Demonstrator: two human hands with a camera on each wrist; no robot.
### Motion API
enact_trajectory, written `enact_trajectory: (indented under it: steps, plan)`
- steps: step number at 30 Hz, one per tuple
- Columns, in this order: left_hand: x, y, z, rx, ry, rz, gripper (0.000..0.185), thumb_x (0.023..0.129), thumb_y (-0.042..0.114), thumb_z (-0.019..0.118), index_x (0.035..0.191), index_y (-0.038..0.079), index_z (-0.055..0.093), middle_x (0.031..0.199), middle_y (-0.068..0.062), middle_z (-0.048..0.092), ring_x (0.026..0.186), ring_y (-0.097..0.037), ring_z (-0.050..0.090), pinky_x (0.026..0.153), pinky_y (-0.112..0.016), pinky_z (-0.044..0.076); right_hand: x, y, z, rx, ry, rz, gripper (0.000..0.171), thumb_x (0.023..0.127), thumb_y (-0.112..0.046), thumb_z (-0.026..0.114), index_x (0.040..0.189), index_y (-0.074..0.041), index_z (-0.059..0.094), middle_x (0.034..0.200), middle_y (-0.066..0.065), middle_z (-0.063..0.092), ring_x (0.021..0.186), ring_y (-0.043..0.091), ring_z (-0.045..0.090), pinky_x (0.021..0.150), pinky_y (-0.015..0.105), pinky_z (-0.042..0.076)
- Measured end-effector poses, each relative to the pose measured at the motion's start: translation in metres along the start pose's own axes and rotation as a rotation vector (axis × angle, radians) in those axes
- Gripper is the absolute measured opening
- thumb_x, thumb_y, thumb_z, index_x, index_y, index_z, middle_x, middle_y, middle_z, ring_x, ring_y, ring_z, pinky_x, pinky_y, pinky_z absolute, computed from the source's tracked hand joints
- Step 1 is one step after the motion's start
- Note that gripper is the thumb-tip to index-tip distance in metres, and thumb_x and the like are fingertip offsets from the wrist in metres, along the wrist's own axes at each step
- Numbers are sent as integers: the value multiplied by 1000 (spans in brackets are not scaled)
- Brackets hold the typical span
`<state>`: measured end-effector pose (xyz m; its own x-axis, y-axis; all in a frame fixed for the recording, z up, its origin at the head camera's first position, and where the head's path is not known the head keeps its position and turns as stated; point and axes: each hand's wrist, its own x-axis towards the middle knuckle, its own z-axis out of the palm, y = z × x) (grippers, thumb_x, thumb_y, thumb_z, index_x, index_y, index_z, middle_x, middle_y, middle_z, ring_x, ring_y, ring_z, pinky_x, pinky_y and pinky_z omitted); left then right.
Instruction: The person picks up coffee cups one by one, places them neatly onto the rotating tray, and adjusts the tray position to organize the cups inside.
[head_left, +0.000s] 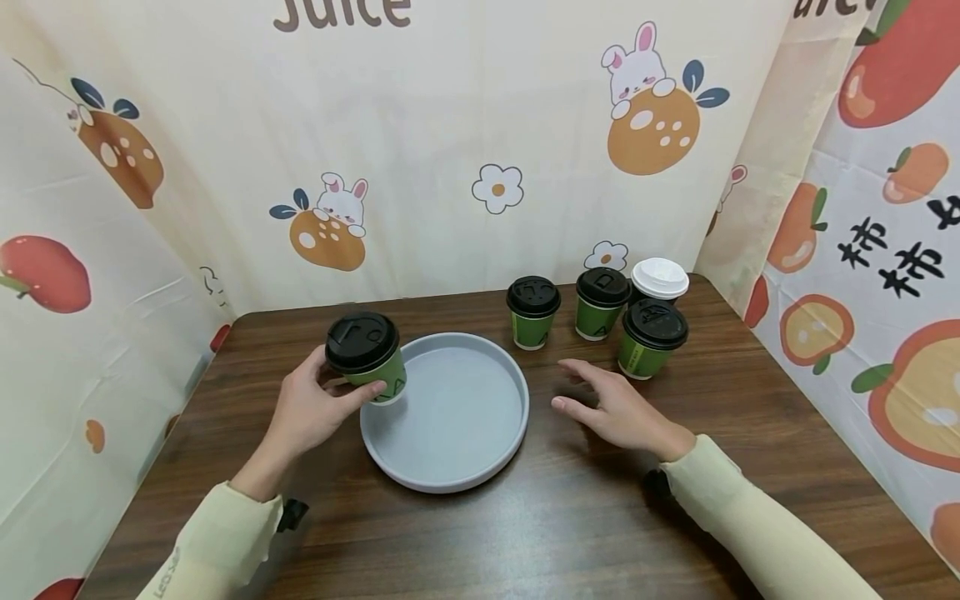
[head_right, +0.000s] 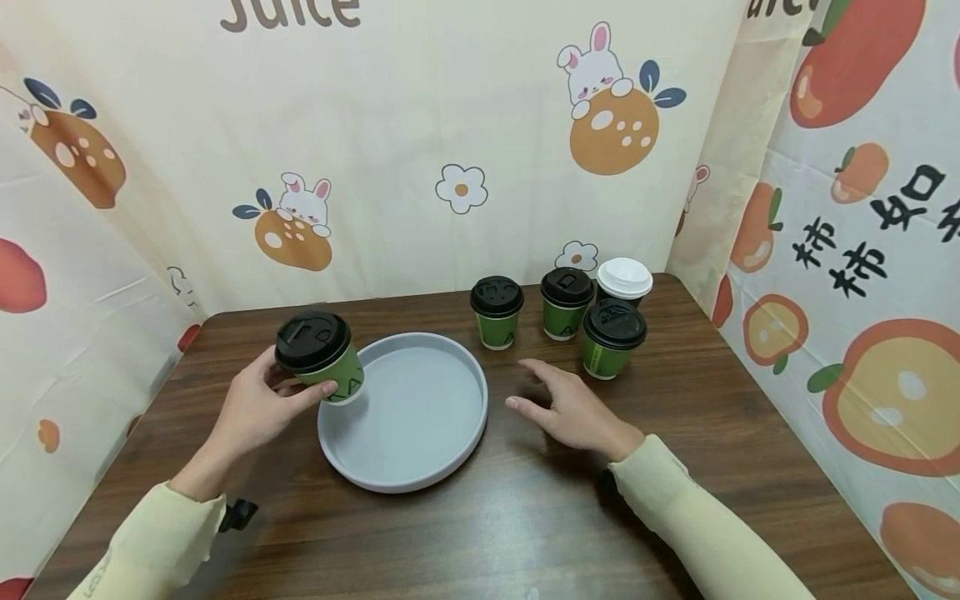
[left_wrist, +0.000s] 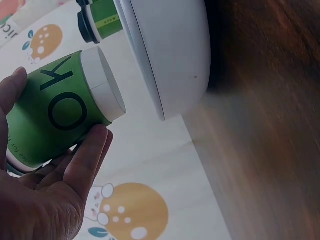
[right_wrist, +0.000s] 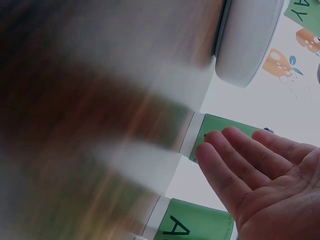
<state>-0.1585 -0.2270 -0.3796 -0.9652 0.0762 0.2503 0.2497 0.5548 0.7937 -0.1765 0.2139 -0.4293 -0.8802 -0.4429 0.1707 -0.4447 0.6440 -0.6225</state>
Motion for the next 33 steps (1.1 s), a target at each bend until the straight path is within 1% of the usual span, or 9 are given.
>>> enact_trajectory:
  steps: [5, 11, 19, 24, 33]
  plan:
    - [-1, 1, 3, 3, 3, 20, 65, 81, 27, 90, 136, 10, 58, 124, -8, 66, 108, -26, 68, 83, -29, 59, 3, -2, 2, 7, 1, -3, 67, 99, -49, 66, 149, -7, 50, 140, 15, 61, 122, 29, 62, 99, 53, 50]
    - [-5, 4, 6, -6, -2, 20, 64, 81, 26, 91, 134, 10, 59, 121, -8, 68, 106, -25, 69, 82, -27, 58, 7, -3, 5, 33, -4, -9, 64, 99, -48, 66, 149, -10, 51, 139, 15, 62, 121, 30, 63, 98, 54, 51]
    - [-10, 10, 10, -21, -19, 36, 62, 81, 26, 91, 132, 10, 61, 118, -9, 69, 104, -25, 70, 83, -31, 59, 12, -5, 9, 60, -1, 7, 65, 100, -48, 65, 147, -4, 52, 137, 16, 63, 119, 31, 64, 98, 52, 52]
    - [-11, 11, 13, -16, -43, 28, 65, 79, 28, 92, 134, 13, 59, 118, -6, 69, 105, -22, 69, 83, -31, 59, 17, -5, 11, 71, -9, 19, 65, 100, -49, 64, 147, -5, 53, 134, 15, 65, 115, 29, 66, 96, 50, 53]
    - [-12, 13, 17, -29, -73, 23, 67, 79, 30, 92, 135, 15, 58, 118, -5, 69, 106, -22, 69, 84, -35, 59, 24, -9, 15, 93, -36, 28, 64, 102, -48, 62, 147, -4, 51, 129, 14, 67, 111, 27, 67, 93, 48, 55]
